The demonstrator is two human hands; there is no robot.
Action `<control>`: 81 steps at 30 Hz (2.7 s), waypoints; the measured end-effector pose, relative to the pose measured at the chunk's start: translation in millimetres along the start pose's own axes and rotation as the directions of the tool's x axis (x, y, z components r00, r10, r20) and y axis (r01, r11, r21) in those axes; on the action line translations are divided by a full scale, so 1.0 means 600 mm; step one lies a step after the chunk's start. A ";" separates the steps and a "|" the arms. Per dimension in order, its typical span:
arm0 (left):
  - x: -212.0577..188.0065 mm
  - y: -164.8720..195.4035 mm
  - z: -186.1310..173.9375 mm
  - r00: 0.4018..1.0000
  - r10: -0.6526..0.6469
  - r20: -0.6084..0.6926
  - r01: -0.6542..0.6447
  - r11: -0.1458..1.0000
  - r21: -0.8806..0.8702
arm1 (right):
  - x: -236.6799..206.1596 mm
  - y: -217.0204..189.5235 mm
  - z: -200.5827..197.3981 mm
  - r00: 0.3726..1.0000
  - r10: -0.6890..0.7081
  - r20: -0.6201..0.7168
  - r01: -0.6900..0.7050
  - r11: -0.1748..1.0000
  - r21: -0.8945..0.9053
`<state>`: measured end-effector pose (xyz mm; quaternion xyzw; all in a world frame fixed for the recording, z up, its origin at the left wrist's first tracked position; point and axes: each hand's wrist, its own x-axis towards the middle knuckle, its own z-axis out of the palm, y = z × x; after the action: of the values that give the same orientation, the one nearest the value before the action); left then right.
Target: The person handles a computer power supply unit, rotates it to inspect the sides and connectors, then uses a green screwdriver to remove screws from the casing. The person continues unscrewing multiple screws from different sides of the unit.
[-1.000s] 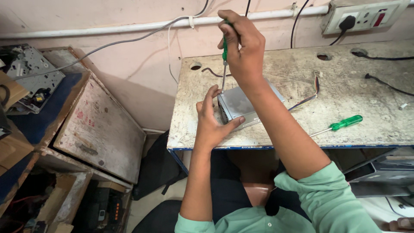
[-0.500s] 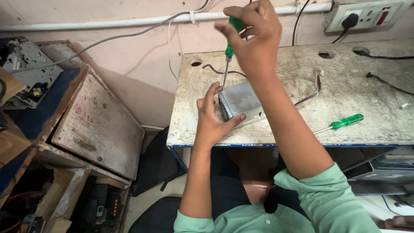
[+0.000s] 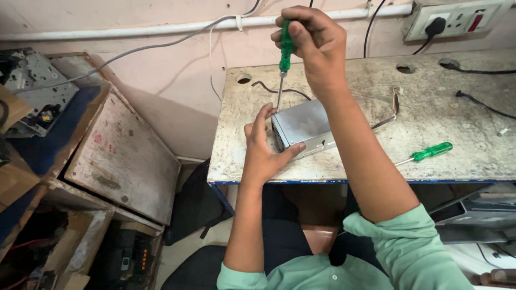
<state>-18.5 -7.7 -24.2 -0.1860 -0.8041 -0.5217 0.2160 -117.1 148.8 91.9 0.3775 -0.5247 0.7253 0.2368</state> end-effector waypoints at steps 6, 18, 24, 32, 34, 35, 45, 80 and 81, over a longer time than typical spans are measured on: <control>0.002 0.002 -0.004 1.000 0.003 0.014 -0.002 0.999 -0.035 | 0.010 -0.001 0.032 0.990 -0.091 -0.105 0.057 0.954 -0.293; -0.004 0.005 -0.009 1.000 0.013 0.004 -0.013 0.999 -0.030 | 0.018 -0.039 0.034 0.930 -0.365 -0.031 0.190 0.553 -0.811; -0.006 0.003 -0.011 1.000 -0.016 0.010 0.016 0.999 -0.042 | 0.017 -0.016 0.001 0.986 -0.046 -0.157 -0.012 0.936 -0.351; 0.000 0.005 -0.008 0.999 -0.047 0.018 0.047 0.998 -0.037 | 0.009 0.028 -0.034 0.994 -0.043 -0.099 0.034 0.995 -0.094; 0.000 0.004 -0.006 1.000 -0.020 0.021 0.021 0.999 -0.039 | 0.007 0.026 -0.027 0.987 -0.039 -0.156 0.026 0.996 -0.083; 0.000 0.003 -0.006 1.000 -0.004 0.024 0.005 0.999 -0.043 | 0.005 0.023 -0.020 0.987 0.019 -0.161 -0.015 1.000 0.026; -0.002 0.000 -0.008 1.000 -0.001 0.023 0.003 0.999 -0.054 | -0.015 -0.014 0.029 0.995 -0.073 -0.072 0.054 0.970 -0.239; -0.001 0.002 -0.006 1.000 -0.005 0.016 0.006 0.999 -0.046 | -0.003 0.037 -0.034 0.970 -0.135 -0.202 0.071 0.952 -0.298; -0.001 0.001 -0.007 1.000 -0.008 0.016 0.009 0.999 -0.041 | -0.002 0.039 -0.036 0.954 -0.131 -0.269 0.044 0.951 -0.307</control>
<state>-17.0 -11.1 -22.6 -0.1913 -0.7958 -0.5373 0.2034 -140.0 161.2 73.8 0.2518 -0.5705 0.6738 0.3964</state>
